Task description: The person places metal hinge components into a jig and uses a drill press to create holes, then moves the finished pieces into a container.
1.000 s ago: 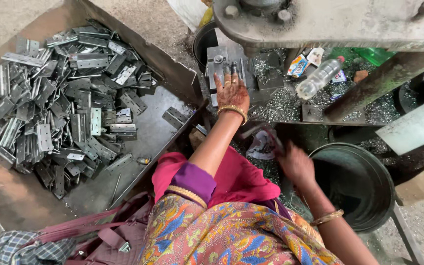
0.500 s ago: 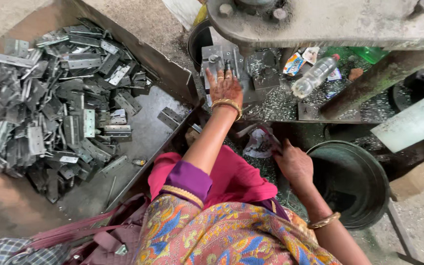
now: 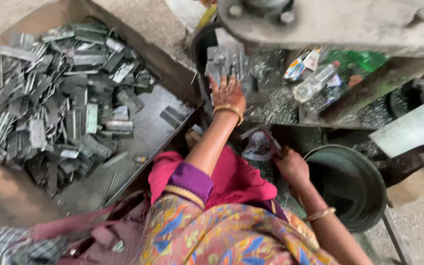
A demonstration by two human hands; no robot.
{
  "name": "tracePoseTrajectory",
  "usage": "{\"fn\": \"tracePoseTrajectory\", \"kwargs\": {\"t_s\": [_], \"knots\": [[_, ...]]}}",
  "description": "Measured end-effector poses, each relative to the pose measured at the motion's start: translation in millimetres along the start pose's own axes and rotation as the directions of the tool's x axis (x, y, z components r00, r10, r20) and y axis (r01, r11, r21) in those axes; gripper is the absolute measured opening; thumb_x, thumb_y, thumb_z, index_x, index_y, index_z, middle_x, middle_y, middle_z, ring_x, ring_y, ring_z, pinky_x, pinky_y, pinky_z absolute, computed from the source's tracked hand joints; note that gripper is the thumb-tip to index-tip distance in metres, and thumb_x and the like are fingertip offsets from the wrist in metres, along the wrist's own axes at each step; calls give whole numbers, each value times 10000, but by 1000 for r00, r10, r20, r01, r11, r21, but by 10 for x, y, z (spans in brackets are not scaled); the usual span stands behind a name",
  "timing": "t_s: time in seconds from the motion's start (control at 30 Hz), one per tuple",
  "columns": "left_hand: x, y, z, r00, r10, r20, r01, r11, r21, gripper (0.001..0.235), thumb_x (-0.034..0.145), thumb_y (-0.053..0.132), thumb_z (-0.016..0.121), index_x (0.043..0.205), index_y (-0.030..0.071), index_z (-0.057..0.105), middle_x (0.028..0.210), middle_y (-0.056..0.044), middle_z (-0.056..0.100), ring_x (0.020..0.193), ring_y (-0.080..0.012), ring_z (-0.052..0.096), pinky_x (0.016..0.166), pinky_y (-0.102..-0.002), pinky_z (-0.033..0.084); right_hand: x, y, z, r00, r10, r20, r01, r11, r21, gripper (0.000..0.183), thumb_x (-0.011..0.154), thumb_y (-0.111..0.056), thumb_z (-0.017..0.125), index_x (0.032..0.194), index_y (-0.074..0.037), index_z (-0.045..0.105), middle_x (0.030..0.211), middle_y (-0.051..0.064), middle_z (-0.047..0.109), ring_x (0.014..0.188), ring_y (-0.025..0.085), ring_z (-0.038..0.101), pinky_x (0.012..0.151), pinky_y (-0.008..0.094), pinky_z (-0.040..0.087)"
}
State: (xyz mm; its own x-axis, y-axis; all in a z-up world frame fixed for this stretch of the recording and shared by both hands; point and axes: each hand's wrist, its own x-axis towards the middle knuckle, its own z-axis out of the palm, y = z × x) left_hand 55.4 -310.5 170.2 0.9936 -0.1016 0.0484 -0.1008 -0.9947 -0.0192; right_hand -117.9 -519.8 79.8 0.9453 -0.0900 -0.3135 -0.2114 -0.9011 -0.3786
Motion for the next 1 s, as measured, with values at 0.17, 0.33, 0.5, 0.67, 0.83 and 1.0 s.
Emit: {"fn": "tracePoseTrajectory", "kwargs": {"t_s": [0.17, 0.33, 0.5, 0.67, 0.83, 1.0], "knots": [[96, 33, -24, 992, -18, 127, 13, 999, 41, 495, 1023, 253, 325, 1467, 123, 500, 1629, -23, 336, 1563, -306, 127, 1203, -658, -52, 283, -225, -528, 996, -87, -34, 82, 990, -112, 503, 942, -474, 598, 1250, -78, 576, 1051, 250, 722, 1000, 451, 691, 851, 558, 535], [314, 125, 109, 993, -63, 95, 52, 992, 113, 523, 1060, 253, 311, 1517, 84, 503, 1633, -61, 404, 1561, -321, 196, 1252, -627, -25, 91, -5, -63, 999, -12, -34, 11, 1000, -29, 521, 906, -512, 629, 1205, -86, 620, 1076, 235, 728, 1035, 444, 687, 861, 553, 537], [165, -88, 118, 994, -35, -106, 26, 997, -79, 435, 954, 247, 437, 1344, 133, 592, 1530, -43, 492, 1480, -293, 338, 1212, -641, 80, -33, 174, 156, 997, 64, 34, -65, 998, 16, 542, 887, -544, 656, 1219, -116, 644, 1111, 236, 728, 1066, 439, 685, 862, 534, 551], [-421, -588, 393, 829, -240, -506, -44, 873, -486, 476, 812, 125, 594, 1283, 63, 623, 1394, -147, 621, 1342, -325, 550, 1138, -501, 379, -84, -371, -618, 899, -173, -403, 192, 981, 6, 526, 896, -450, 711, 1255, -77, 619, 1068, 217, 711, 950, 435, 682, 784, 540, 532], [-768, -1775, 1250, 921, -389, -28, 372, 898, -235, 583, 821, 138, 603, 1402, 167, 560, 1421, -74, 572, 1350, -301, 467, 1038, -554, 403, -157, -1017, -1238, 854, -244, -460, 217, 970, -112, 414, 975, -464, 717, 1199, -116, 688, 993, 167, 723, 878, 396, 699, 749, 512, 528], [-433, -2321, 1854, 906, -412, 98, 418, 907, -52, 588, 869, 219, 596, 1435, 119, 469, 1482, -108, 496, 1394, -347, 380, 1027, -548, 398, -144, -1344, -1471, 795, -300, -526, 279, 952, -122, 361, 1026, -448, 704, 1220, -144, 715, 1015, 144, 726, 891, 390, 696, 742, 508, 519]]}}
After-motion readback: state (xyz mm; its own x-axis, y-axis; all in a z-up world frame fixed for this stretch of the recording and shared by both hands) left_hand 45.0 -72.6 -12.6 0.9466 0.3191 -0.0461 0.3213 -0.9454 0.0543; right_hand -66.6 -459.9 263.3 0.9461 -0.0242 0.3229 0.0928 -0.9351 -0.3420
